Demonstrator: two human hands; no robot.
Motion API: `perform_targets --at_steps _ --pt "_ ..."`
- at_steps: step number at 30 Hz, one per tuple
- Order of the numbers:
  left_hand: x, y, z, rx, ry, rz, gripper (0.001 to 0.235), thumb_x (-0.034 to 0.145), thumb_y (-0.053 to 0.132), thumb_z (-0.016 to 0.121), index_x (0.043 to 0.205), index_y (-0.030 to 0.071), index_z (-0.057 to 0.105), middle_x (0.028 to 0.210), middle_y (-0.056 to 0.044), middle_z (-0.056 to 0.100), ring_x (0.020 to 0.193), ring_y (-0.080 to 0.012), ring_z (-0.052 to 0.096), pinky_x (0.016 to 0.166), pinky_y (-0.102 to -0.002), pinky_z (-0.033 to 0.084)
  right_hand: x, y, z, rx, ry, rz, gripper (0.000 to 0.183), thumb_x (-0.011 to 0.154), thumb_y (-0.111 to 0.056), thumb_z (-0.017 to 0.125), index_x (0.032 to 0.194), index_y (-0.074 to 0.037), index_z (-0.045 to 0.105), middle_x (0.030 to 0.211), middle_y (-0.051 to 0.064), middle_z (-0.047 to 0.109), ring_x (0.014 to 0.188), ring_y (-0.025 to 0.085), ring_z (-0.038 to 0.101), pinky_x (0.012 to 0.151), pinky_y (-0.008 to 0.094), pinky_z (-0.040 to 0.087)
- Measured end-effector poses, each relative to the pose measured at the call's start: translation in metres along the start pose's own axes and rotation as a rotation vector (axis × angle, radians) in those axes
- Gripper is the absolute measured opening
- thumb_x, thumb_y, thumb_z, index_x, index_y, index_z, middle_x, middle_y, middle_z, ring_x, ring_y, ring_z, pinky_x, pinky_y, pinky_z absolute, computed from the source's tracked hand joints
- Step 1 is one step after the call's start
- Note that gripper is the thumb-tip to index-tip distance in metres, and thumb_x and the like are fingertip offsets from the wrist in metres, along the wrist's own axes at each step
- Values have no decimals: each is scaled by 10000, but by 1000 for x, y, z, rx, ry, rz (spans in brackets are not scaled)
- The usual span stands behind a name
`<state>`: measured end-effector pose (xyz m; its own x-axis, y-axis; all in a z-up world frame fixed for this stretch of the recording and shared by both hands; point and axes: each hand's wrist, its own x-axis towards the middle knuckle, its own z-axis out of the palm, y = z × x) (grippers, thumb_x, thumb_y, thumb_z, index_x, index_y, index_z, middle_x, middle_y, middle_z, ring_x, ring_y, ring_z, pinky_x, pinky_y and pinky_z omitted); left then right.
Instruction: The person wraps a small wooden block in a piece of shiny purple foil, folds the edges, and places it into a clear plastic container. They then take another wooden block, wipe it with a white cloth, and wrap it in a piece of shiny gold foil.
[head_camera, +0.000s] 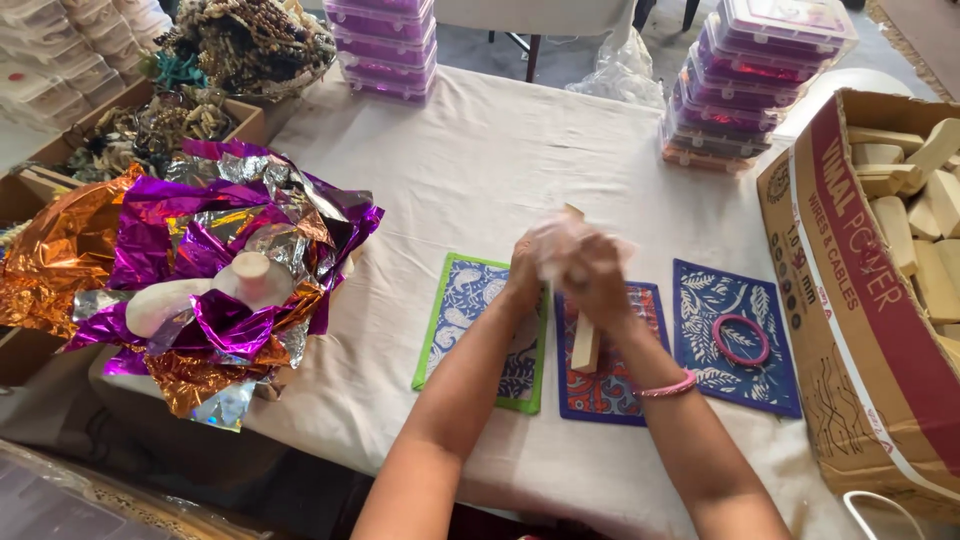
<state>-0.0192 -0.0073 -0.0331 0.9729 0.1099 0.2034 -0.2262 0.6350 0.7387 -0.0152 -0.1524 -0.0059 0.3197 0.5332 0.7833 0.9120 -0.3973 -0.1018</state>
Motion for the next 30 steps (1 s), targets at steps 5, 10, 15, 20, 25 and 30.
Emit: perform_targets --at_steps 5,10,15,20,25,30 --pt "1 -17 -6 369 -63 -181 511 1098 396 544 1327 -48 651 1121 -175 735 987 -209 737 881 -318 626 0 7 -1 -147 52 273 444 949 -261 628 1338 -67 534 1361 260 539 1246 426 534 1026 502 488" --pt "-10 -1 8 489 -301 -8 530 992 285 702 1424 5 573 1179 -203 710 1034 -242 701 885 -355 603 1 16 -18 278 193 911 424 1064 -252 498 1457 -92 482 1364 164 559 1236 324 605 1043 440 525" --pt "-18 34 23 175 50 -128 411 996 282 442 1397 218 505 1077 -97 763 878 -211 730 718 -309 604 -18 22 -2 112 157 305 376 1106 -176 447 1462 -58 457 1423 175 489 1313 342 566 1112 440 520" --pt "-4 1 -2 158 -3 -145 388 1011 332 510 1283 77 615 990 -71 725 825 -171 720 618 -307 614 16 -5 -7 -154 131 18 453 1015 -375 536 1370 -106 455 1409 253 449 1252 415 515 1045 452 493" --pt "-11 9 10 506 -177 -281 426 1042 385 585 1328 76 645 940 -88 695 717 -158 600 539 -263 461 8 13 -26 462 115 1177 540 1062 -284 424 1590 -217 333 1347 102 593 1042 280 666 865 436 605" --pt "-6 18 12 148 -55 -148 491 978 429 457 1398 181 516 1035 -122 761 850 -167 717 692 -299 612 -22 36 6 792 200 685 470 1090 -217 495 1536 -141 368 1363 147 579 986 279 666 681 418 574"
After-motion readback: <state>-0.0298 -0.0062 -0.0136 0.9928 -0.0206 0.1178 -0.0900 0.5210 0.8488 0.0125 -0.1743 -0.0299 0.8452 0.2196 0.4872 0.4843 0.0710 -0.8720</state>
